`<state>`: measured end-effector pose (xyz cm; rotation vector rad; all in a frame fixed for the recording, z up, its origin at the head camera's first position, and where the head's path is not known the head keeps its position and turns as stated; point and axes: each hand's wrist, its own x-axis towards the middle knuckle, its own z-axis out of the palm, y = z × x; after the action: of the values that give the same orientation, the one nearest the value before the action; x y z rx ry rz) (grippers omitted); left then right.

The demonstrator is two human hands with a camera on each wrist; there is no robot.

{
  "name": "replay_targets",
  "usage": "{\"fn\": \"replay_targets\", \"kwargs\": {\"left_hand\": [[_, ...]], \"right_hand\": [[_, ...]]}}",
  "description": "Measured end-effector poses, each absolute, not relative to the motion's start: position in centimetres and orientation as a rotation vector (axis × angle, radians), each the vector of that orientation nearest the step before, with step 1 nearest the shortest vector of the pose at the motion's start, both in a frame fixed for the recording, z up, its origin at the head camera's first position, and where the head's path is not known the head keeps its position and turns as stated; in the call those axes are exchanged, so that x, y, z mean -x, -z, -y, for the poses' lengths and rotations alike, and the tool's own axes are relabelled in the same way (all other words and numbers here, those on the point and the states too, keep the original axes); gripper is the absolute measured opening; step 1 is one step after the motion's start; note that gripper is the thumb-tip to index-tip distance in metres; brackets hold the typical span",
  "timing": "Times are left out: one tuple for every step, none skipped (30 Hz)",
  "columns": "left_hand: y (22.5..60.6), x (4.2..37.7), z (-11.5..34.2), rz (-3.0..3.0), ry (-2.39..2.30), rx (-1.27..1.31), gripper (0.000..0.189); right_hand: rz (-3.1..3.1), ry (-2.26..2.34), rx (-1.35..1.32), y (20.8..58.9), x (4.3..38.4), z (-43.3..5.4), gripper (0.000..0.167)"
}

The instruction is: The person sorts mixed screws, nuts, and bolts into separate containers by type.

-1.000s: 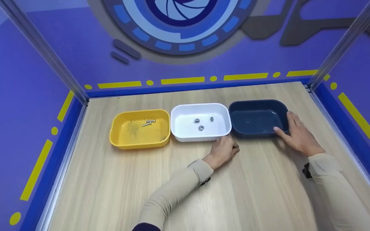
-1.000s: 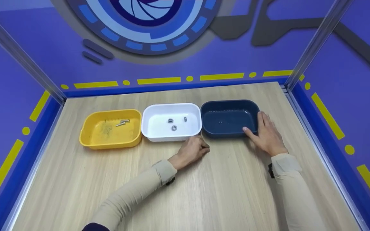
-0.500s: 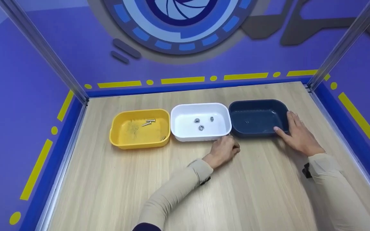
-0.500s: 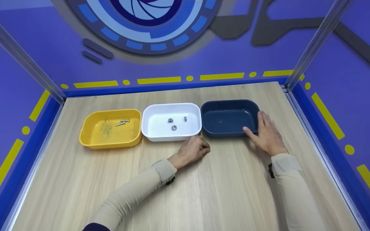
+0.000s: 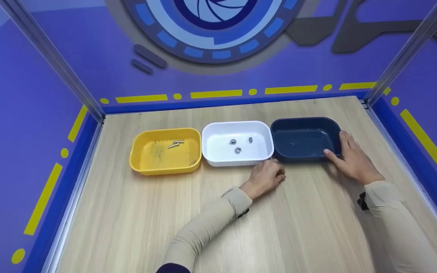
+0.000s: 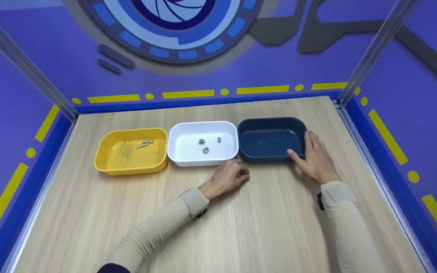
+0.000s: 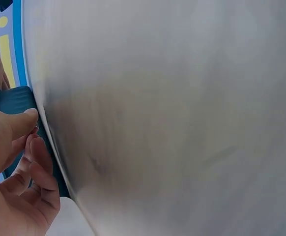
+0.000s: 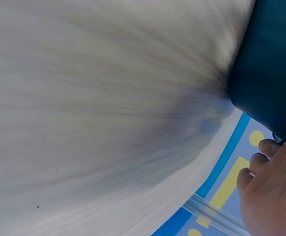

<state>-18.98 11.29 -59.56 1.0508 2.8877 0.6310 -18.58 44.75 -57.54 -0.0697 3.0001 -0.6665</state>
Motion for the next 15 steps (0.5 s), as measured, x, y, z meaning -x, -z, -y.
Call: {"fn": "replay_targets", "kwargs": {"left_hand": [[59.4, 19.0, -11.3, -2.894, -0.629, -1.059, 0.01], [59.3, 19.0, -11.3, -2.901, -0.628, -1.069, 0.011], [59.2, 18.9, -11.3, -2.907, -0.627, -1.079, 0.011], [59.0, 18.9, -11.4, -2.91, -0.628, -1.083, 0.011], [58.8, 18.9, -11.4, -2.912, -0.63, -1.092, 0.011], [58.7, 18.9, -11.4, -2.913, -0.632, -1.102, 0.012], [58.5, 18.9, -11.5, -2.913, -0.634, -1.112, 0.012], [58.4, 18.9, -11.5, -2.912, -0.637, -1.121, 0.012], [58.3, 18.9, -11.6, -2.91, -0.637, -1.128, 0.012], [58.2, 18.9, -11.6, -2.908, -0.638, -1.132, 0.012], [58.1, 18.9, -11.7, -2.903, -0.64, -1.136, 0.013], [58.0, 18.9, -11.7, -2.898, -0.643, -1.136, 0.013], [57.9, 18.8, -11.7, -2.894, -0.649, -1.134, 0.013], [57.8, 18.8, -11.8, -2.888, -0.654, -1.132, 0.014], [57.6, 18.8, -11.8, -2.883, -0.662, -1.131, 0.014]], "right_hand": [[-3.004, 0.665, 0.072, 57.5, 18.6, -44.7, 0.105], [-3.007, 0.665, 0.076, 57.5, 18.6, -44.8, 0.105], [-3.009, 0.663, 0.077, 57.5, 18.6, -44.8, 0.105], [-3.006, 0.664, 0.076, 57.5, 18.6, -44.8, 0.105], [-3.007, 0.663, 0.077, 57.5, 18.6, -44.8, 0.105], [-3.007, 0.663, 0.076, 57.4, 18.6, -44.8, 0.105], [-3.006, 0.665, 0.079, 57.4, 18.6, -44.8, 0.105], [-3.006, 0.668, 0.08, 57.4, 18.6, -44.8, 0.104], [-3.007, 0.669, 0.083, 57.4, 18.6, -44.8, 0.104], [-3.009, 0.67, 0.086, 57.4, 18.5, -44.8, 0.104], [-3.01, 0.672, 0.09, 57.5, 18.5, -44.8, 0.104], [-3.011, 0.676, 0.095, 57.5, 18.5, -44.8, 0.104], [-3.012, 0.678, 0.1, 57.5, 18.5, -44.8, 0.104], [-3.013, 0.68, 0.103, 57.5, 18.5, -44.8, 0.103], [-3.014, 0.679, 0.106, 57.5, 18.5, -44.8, 0.103]]}}
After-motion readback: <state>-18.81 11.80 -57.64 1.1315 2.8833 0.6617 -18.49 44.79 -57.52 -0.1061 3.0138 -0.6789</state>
